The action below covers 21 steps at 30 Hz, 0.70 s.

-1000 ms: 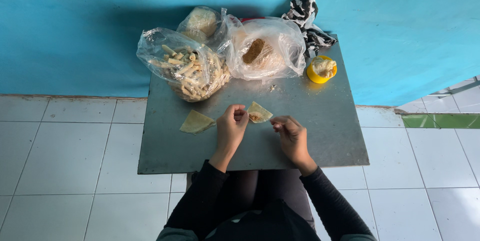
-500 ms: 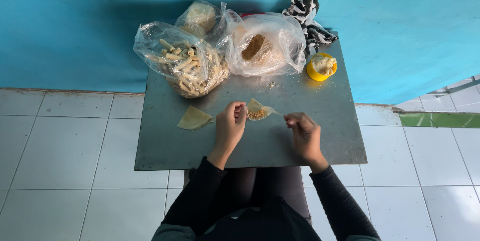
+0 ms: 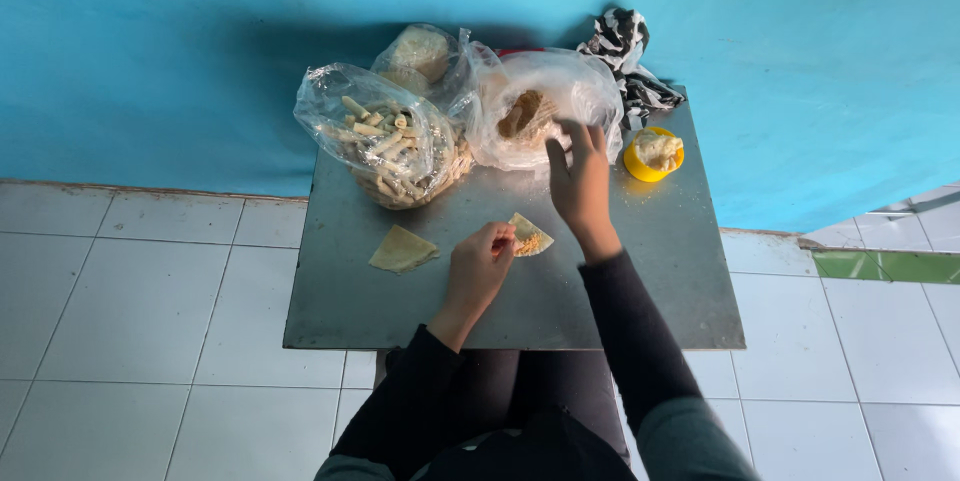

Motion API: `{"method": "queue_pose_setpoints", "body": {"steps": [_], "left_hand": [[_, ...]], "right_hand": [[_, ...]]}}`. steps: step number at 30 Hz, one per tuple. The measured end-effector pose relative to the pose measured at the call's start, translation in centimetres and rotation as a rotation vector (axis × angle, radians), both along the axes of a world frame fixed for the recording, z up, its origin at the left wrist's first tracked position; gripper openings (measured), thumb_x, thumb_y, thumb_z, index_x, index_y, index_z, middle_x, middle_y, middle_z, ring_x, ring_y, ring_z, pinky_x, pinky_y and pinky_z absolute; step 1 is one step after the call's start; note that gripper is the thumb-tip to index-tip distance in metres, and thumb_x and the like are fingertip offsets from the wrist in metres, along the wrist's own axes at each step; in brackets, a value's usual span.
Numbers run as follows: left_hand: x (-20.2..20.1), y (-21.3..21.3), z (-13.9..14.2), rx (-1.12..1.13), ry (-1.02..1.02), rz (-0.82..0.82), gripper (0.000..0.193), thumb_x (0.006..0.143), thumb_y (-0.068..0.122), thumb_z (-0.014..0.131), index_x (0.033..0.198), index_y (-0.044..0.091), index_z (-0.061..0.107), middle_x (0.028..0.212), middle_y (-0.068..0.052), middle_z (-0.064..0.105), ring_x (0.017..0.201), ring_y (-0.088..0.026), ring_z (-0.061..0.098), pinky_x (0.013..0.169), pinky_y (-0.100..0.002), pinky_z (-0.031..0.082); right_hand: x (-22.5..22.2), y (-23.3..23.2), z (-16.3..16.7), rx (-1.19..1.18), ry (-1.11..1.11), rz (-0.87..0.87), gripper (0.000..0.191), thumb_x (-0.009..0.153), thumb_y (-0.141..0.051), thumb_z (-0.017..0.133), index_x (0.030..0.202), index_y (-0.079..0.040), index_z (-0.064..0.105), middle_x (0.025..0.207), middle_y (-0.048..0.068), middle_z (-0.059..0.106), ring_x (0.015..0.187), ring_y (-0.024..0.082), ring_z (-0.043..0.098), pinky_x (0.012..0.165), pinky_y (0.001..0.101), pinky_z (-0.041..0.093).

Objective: The person sits at a small metal table and folds triangular pastry wrappers, placing a scoop of brown filling from a plastic bag onto each wrapper, then folds and pinches the wrapper closed into a stuffed pastry pocket, setting finished pieces on the table.

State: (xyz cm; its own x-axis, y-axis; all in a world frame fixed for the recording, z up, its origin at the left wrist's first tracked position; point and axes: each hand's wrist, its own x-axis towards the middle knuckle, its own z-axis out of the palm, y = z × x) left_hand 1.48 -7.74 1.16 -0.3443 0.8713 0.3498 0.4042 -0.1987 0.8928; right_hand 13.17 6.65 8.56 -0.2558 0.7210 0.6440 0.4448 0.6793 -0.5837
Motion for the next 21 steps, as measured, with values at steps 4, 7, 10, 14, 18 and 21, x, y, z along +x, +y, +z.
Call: {"method": "queue_pose_setpoints", "body": {"steps": [4,7,10,14,18,21], "left_hand": [[0.1,0.0,0.0,0.015,-0.01,0.013,0.021,0.09,0.006,0.074,0.11,0.001,0.069,0.097,-0.013,0.077,0.087,-0.024,0.079,0.075,-0.033,0.063],[0.4,0.0,-0.1,0.034,0.004,0.026,0.021,0.089,0.005,0.075,0.109,0.0,0.068,0.097,-0.013,0.077,0.087,-0.025,0.078,0.074,-0.033,0.063],[0.7,0.1,-0.2,0.051,0.048,0.05,0.019,0.088,0.003,0.074,0.107,0.0,0.068,0.096,-0.014,0.076,0.085,-0.028,0.077,0.072,-0.035,0.062],[0.7,0.3,-0.2,0.059,0.145,0.082,0.017,0.086,0.003,0.074,0.103,0.002,0.068,0.091,-0.013,0.074,0.081,-0.03,0.074,0.071,-0.039,0.058],[0.7,0.3,-0.1,0.06,0.214,0.094,0.015,0.088,0.007,0.074,0.1,0.003,0.068,0.091,-0.012,0.073,0.08,-0.032,0.071,0.072,-0.042,0.055],[0.8,0.2,0.0,0.048,0.241,0.092,0.013,0.089,0.008,0.073,0.1,0.003,0.068,0.092,-0.013,0.073,0.082,-0.033,0.07,0.073,-0.043,0.055]], "right_hand": [[3.7,-4.8,-2.2,-0.337,-0.233,-0.05,0.012,0.097,-0.014,0.066,0.103,-0.004,0.068,0.095,0.013,0.066,0.075,0.029,0.065,0.071,0.0394,0.052],[5.3,-7.6,-3.9,-0.173,-0.309,-0.05,0.015,0.087,-0.012,0.07,0.099,-0.003,0.068,0.096,0.015,0.066,0.087,0.034,0.064,0.076,0.0437,0.052],[5.4,-8.7,-5.2,-0.164,-0.336,-0.089,0.014,0.085,-0.01,0.07,0.097,-0.003,0.067,0.097,0.016,0.066,0.092,0.037,0.063,0.08,0.0455,0.051],[4.9,-8.7,-6.1,-0.202,-0.326,-0.099,0.007,0.09,-0.007,0.067,0.096,-0.003,0.065,0.098,0.016,0.066,0.094,0.037,0.064,0.083,0.0453,0.051],[4.4,-8.8,-6.2,-0.253,-0.214,-0.045,0.008,0.094,-0.006,0.064,0.1,-0.001,0.063,0.097,0.015,0.066,0.094,0.036,0.065,0.082,0.044,0.052],[3.9,-9.3,-6.1,-0.425,-0.062,-0.003,0.012,0.096,-0.008,0.062,0.105,-0.001,0.06,0.1,0.014,0.067,0.088,0.032,0.069,0.077,0.0408,0.055]]}}
